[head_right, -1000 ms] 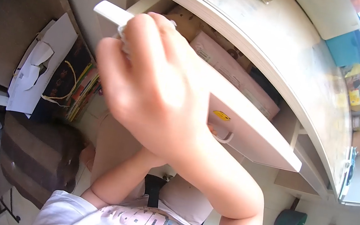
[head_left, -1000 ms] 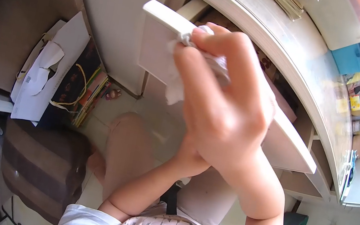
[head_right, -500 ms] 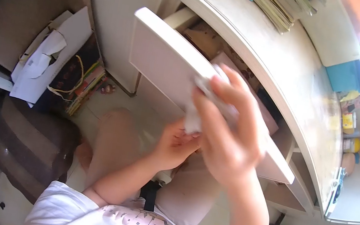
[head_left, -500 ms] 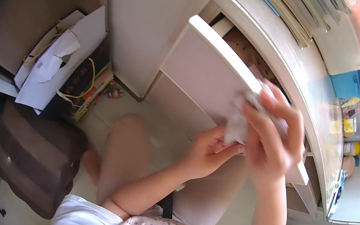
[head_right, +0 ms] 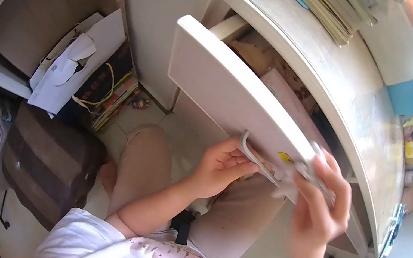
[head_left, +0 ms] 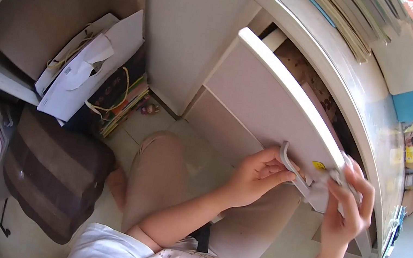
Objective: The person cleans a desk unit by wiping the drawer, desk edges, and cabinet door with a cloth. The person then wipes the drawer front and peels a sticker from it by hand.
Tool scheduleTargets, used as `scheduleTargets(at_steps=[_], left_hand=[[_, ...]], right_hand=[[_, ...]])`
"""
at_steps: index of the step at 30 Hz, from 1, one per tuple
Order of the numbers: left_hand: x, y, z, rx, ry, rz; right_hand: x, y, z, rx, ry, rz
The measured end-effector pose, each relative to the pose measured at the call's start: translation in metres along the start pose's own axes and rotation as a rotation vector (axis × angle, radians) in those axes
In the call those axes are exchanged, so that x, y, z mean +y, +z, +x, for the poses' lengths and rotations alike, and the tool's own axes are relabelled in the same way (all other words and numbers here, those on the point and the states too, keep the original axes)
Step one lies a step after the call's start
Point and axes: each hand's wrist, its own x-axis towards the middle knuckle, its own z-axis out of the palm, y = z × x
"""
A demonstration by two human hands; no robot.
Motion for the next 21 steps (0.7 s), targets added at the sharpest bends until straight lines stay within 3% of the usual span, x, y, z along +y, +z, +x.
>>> scheduleTargets(at_steps=[2,6,9,12,17,21], left_hand=[[0.000,-0.004,0.000,-0.069,0.001,-0.001],[-0.008,-0.008,-0.002,-0.069,0.034,-0.064],[-0.003,-0.010,-0.004,0.054,0.086,0.166],[0.004,-0.004,-0.002,0.073,0.105,0.151],[0.012,-0.006,0.000,-0.001,0.040,0.132],[0.016,-0.005,-0.002,-0.020,0.050,0.151]], right_hand=[[0.006,-0.009,-0.016,0.011,0.058,-0.030],[0.002,0.015,0.010,0.063,-0.128,0.069],[-0.010,0.044,0.039,0.076,-0.260,0.134],[0.001,0.040,0.032,0.051,-0.259,0.156],[0.045,-0.027,-0.046,0.107,-0.096,0.051],[0.071,-0.052,-0.069,0.093,-0.093,0.157]])
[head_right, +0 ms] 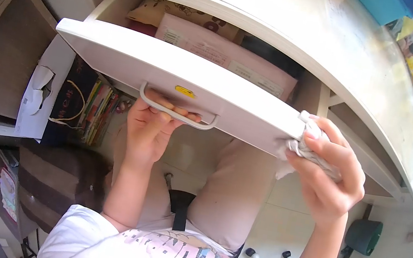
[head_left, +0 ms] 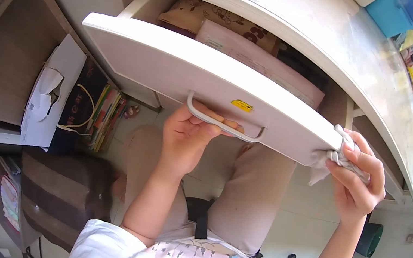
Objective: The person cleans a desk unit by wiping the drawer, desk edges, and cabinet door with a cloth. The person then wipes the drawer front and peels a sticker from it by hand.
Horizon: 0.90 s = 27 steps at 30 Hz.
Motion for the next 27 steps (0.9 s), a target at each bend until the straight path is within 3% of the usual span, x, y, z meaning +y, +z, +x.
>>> scheduleTargets(at_steps=[4,6,9,12,14,19,25,27], left_hand=[[-0.002,-0.002,-0.002,-0.010,-0.011,0.003],[-0.003,0.002,-0.004,0.100,0.053,-0.049],[0.002,0.004,-0.006,0.261,0.012,0.201],[0.008,0.005,-0.007,0.065,0.026,0.042],[0.007,0.000,-0.009,0.082,0.020,0.043],[0.010,-0.002,-0.008,0.052,0.023,0.047],[0.016,-0.001,-0.008,0.020,0.012,0.127],[0.014,-0.001,-0.009,0.009,0.023,0.162]], right_hand=[[-0.012,0.038,0.031,0.057,-0.141,-0.061],[-0.026,0.077,0.045,0.153,-0.149,0.007],[-0.040,0.092,0.057,0.211,-0.112,0.033],[-0.022,0.066,0.026,0.212,-0.127,-0.022],[-0.010,0.028,-0.002,0.129,-0.085,-0.124],[0.012,-0.009,-0.046,0.182,-0.048,-0.179],[-0.011,0.034,-0.053,0.297,-0.051,-0.540],[-0.014,0.064,-0.054,0.322,-0.071,-0.494]])
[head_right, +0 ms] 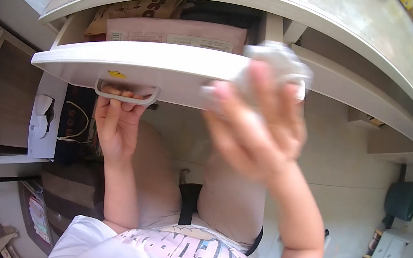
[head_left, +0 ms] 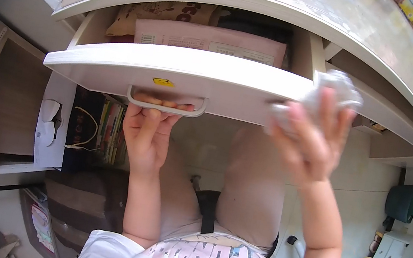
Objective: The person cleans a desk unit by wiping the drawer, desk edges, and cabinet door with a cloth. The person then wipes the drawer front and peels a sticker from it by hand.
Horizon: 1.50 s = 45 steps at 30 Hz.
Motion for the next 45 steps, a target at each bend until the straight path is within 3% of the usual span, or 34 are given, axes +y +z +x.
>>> scheduleTargets(at_steps=[1,3,6,7,11,13,16,21,24,29,30,33,38,41,42,45], left_hand=[[0.001,0.003,0.000,-0.005,-0.002,0.006],[0.004,0.011,-0.002,0.037,0.002,-0.165],[0.009,0.013,-0.001,0.193,-0.037,-0.021],[0.014,0.006,0.000,0.106,-0.067,0.073],[0.012,0.017,0.005,0.163,-0.061,0.056],[0.010,0.025,0.003,0.312,-0.056,0.044],[0.010,0.025,0.002,0.259,-0.030,0.025],[0.008,0.036,0.004,0.329,-0.009,0.050],[0.002,0.035,0.005,0.367,0.012,0.008],[0.017,0.040,0.002,0.418,-0.051,0.155],[0.019,0.038,0.002,0.421,-0.058,0.274],[0.026,0.024,0.000,0.318,-0.083,0.290],[0.021,0.026,-0.004,0.339,-0.070,0.211],[0.021,0.032,-0.005,0.378,-0.066,0.236],[0.023,0.032,-0.005,0.389,-0.083,0.233],[0.025,0.029,-0.009,0.334,-0.099,0.200]], right_hand=[[-0.016,0.024,0.006,0.123,0.001,0.019],[-0.046,0.048,0.014,0.127,0.048,0.148],[-0.057,0.055,0.002,0.120,0.080,0.207],[-0.052,0.053,-0.011,0.119,0.083,0.200],[-0.009,0.004,-0.061,-0.045,0.004,0.129],[0.002,-0.017,-0.043,-0.004,0.081,-0.100],[-0.003,-0.004,-0.022,0.143,0.185,-0.027],[-0.010,0.014,-0.088,0.133,0.100,0.075],[-0.033,0.038,-0.072,0.167,0.161,0.015],[-0.068,0.073,-0.031,0.043,0.016,0.253],[-0.065,0.069,-0.029,0.046,0.008,0.259],[-0.037,0.032,-0.044,-0.060,-0.018,0.186],[-0.032,0.000,-0.031,-0.052,0.067,0.252],[-0.063,0.032,0.008,0.357,0.258,0.636],[-0.065,0.030,0.013,0.151,0.352,0.600],[-0.087,0.038,0.026,-0.008,0.321,0.492]])
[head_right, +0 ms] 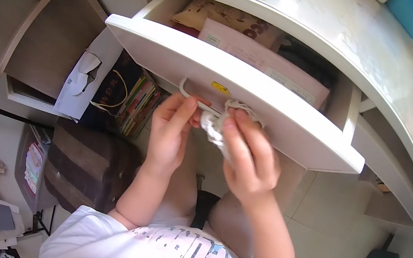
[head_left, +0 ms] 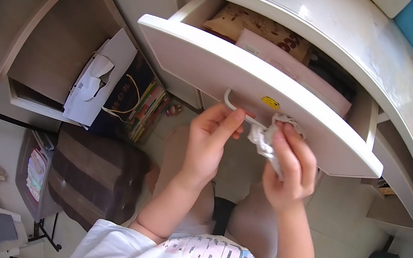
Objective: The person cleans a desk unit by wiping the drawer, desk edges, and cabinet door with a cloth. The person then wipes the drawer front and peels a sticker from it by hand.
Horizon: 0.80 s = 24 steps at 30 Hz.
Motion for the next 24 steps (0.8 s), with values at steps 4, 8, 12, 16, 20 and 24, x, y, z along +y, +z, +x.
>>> scheduleTargets(at_steps=[4,8,12,16,20,24], left_hand=[[-0.007,-0.008,-0.013,0.057,-0.067,-0.111],[-0.002,-0.019,-0.020,0.155,0.119,0.305],[0.002,-0.024,-0.014,0.200,0.156,-0.013],[0.013,-0.011,-0.007,0.133,0.351,0.332],[0.017,0.006,0.006,0.146,0.748,0.704],[0.013,0.015,0.018,0.157,0.996,0.925]], right_hand=[[-0.016,0.027,0.027,-0.111,-0.077,0.012],[-0.039,0.049,0.049,-0.190,-0.133,-0.110],[-0.021,0.033,0.041,-0.264,-0.072,-0.013],[-0.005,-0.003,0.039,-0.325,-0.124,-0.053],[0.008,-0.034,0.024,-0.271,-0.072,-0.046],[-0.006,-0.069,0.034,-0.294,0.043,-0.095]])
